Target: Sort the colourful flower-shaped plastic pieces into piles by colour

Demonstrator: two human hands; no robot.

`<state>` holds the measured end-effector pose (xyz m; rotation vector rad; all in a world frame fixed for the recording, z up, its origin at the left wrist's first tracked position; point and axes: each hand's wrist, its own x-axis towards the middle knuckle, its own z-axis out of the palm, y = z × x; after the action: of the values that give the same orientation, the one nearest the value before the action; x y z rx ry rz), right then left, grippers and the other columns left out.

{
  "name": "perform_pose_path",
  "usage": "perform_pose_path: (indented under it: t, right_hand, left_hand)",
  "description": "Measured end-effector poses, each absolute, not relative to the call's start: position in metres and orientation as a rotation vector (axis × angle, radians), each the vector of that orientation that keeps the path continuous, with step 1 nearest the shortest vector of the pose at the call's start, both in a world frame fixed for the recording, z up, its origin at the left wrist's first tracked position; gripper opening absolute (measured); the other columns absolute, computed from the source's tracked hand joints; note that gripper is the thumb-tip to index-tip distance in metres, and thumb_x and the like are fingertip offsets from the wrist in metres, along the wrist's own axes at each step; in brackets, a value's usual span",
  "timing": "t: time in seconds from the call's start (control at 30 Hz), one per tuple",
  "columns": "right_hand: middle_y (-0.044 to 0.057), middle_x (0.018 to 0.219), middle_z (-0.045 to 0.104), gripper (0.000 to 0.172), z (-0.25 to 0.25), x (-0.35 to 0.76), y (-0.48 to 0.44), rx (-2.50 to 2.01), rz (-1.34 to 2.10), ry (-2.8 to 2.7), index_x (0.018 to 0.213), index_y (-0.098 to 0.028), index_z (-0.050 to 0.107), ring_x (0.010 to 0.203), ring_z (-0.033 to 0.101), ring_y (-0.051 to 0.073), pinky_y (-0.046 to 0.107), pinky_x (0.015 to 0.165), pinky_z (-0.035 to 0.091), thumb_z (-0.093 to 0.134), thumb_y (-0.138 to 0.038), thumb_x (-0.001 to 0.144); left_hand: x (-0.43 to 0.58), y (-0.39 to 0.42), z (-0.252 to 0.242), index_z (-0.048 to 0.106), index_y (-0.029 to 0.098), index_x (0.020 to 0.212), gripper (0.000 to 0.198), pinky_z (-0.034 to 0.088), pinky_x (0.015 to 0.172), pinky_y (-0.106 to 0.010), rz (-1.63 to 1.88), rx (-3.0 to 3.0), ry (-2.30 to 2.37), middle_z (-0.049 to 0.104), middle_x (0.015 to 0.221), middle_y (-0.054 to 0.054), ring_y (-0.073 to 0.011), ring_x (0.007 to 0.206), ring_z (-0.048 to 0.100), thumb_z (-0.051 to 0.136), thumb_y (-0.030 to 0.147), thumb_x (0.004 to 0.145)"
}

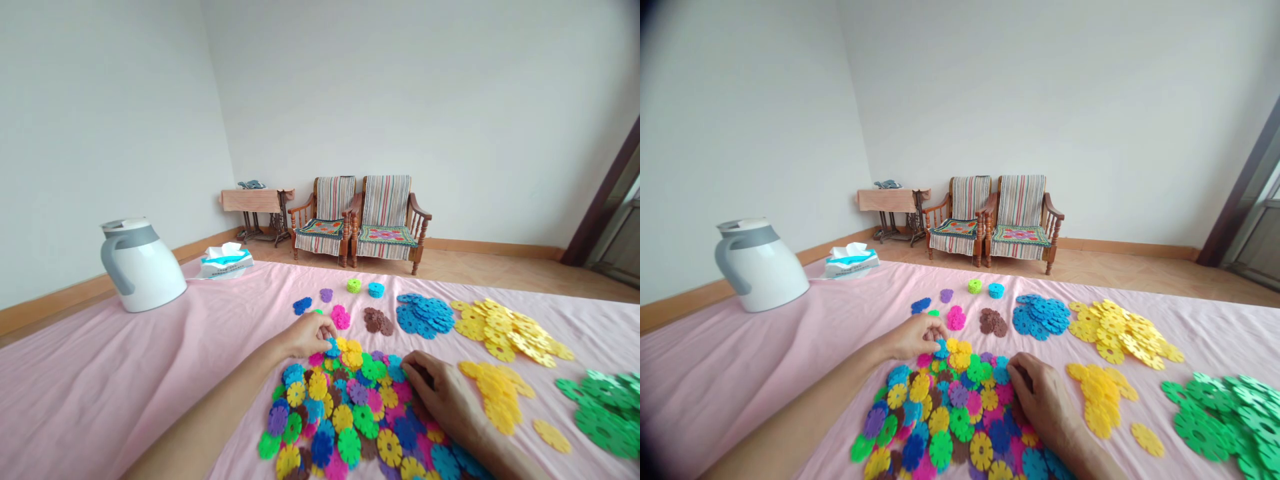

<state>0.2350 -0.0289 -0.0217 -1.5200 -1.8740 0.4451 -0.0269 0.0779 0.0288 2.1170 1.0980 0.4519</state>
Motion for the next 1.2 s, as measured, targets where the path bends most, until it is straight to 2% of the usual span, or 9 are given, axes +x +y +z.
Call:
perform_pose_path:
  t: [0.2,0.4,0.63,1.2]
  right_hand:
    - [0.001,0.072,0.066,0.030,-0.023,0.235,-0.029,-1.518,0.441,-1.865,0.077,-0.023,0.057,0.070,0.062,0.017,0.025,0.065,0.044,0.037,-0.041,0.090]
    - [0.000,0.071,0.065,0.029,-0.023,0.235,-0.028,-1.525,0.459,-1.869,0.077,-0.022,0.056,0.069,0.061,0.017,0.025,0.065,0.044,0.038,-0.041,0.090]
    - [0.001,0.071,0.065,0.029,-0.021,0.234,-0.029,-1.513,0.448,-1.865,0.076,-0.023,0.057,0.069,0.061,0.017,0.025,0.064,0.044,0.038,-0.040,0.090]
    - [0.002,0.072,0.066,0.032,-0.020,0.234,-0.029,-1.532,0.457,-1.870,0.077,-0.022,0.057,0.070,0.061,0.018,0.027,0.065,0.045,0.036,-0.043,0.090]
  left_hand:
    - [-0.025,0.079,0.017,0.071,0.013,0.088,0.027,0.036,0.053,-0.019,0.437,2.201,1.165,0.056,0.063,0.002,-0.0103,0.057,0.049,0.065,0.013,0.061]
    - [-0.025,0.080,0.012,0.070,0.012,0.085,0.024,0.036,0.054,-0.020,0.409,2.229,1.173,0.054,0.057,0.004,-0.0109,0.055,0.050,0.069,0.020,0.062]
    - [-0.023,0.076,0.016,0.065,0.013,0.081,0.024,0.035,0.052,-0.019,0.401,2.246,1.170,0.054,0.061,0.004,-0.0112,0.058,0.051,0.069,0.016,0.058]
    - [-0.016,0.070,0.019,0.066,0.013,0.086,0.027,0.033,0.050,-0.019,0.380,2.240,1.146,0.049,0.059,0.005,-0.0098,0.054,0.046,0.068,0.017,0.059]
